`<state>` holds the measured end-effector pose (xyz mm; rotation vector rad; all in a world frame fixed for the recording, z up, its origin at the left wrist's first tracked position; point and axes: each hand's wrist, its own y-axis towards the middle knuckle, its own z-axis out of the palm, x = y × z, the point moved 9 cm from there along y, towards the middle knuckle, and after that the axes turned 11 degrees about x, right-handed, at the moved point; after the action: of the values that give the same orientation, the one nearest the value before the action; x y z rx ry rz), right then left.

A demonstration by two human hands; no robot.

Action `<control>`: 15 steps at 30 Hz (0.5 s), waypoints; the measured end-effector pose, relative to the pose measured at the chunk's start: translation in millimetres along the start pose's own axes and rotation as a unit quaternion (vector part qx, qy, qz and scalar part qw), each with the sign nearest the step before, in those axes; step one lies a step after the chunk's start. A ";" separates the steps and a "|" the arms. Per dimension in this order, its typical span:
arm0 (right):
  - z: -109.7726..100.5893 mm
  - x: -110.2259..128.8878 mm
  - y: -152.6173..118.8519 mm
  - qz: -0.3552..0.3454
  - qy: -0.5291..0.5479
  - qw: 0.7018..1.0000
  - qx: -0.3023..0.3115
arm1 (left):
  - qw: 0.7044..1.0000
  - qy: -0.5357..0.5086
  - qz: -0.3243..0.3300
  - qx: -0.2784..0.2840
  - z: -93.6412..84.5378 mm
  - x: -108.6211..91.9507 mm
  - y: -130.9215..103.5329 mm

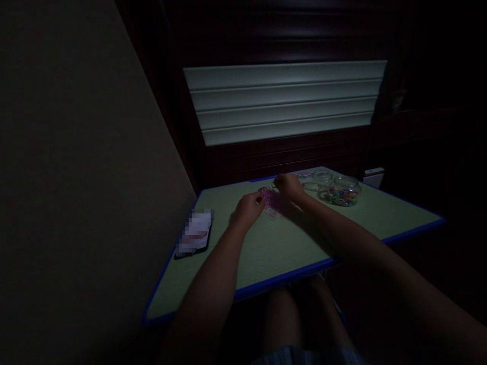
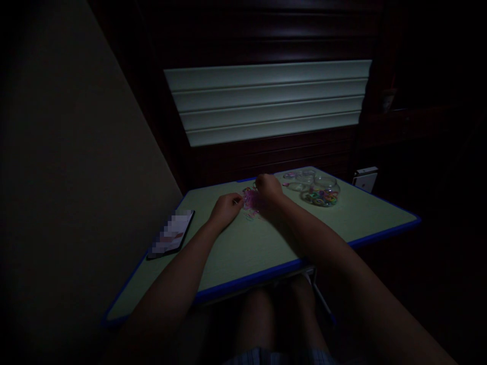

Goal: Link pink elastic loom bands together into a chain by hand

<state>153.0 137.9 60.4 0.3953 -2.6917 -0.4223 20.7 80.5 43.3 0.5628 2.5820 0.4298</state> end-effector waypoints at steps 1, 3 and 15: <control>0.3 4.6 -0.5 -0.010 0.017 1.000 -0.001 | 1.000 -0.010 -0.004 -0.003 0.1 2.0 0.6; 2.1 11.9 -1.9 -0.025 0.053 0.998 -0.005 | 0.999 -0.028 -0.012 -0.013 -0.9 5.7 1.5; 10.8 30.0 -12.1 -0.054 0.190 0.980 -0.032 | 0.987 -0.122 -0.074 -0.070 -11.3 23.3 1.6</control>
<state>124.5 119.5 56.6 0.5450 -2.2881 -0.4168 -3.3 90.3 44.9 0.3495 2.3190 0.4563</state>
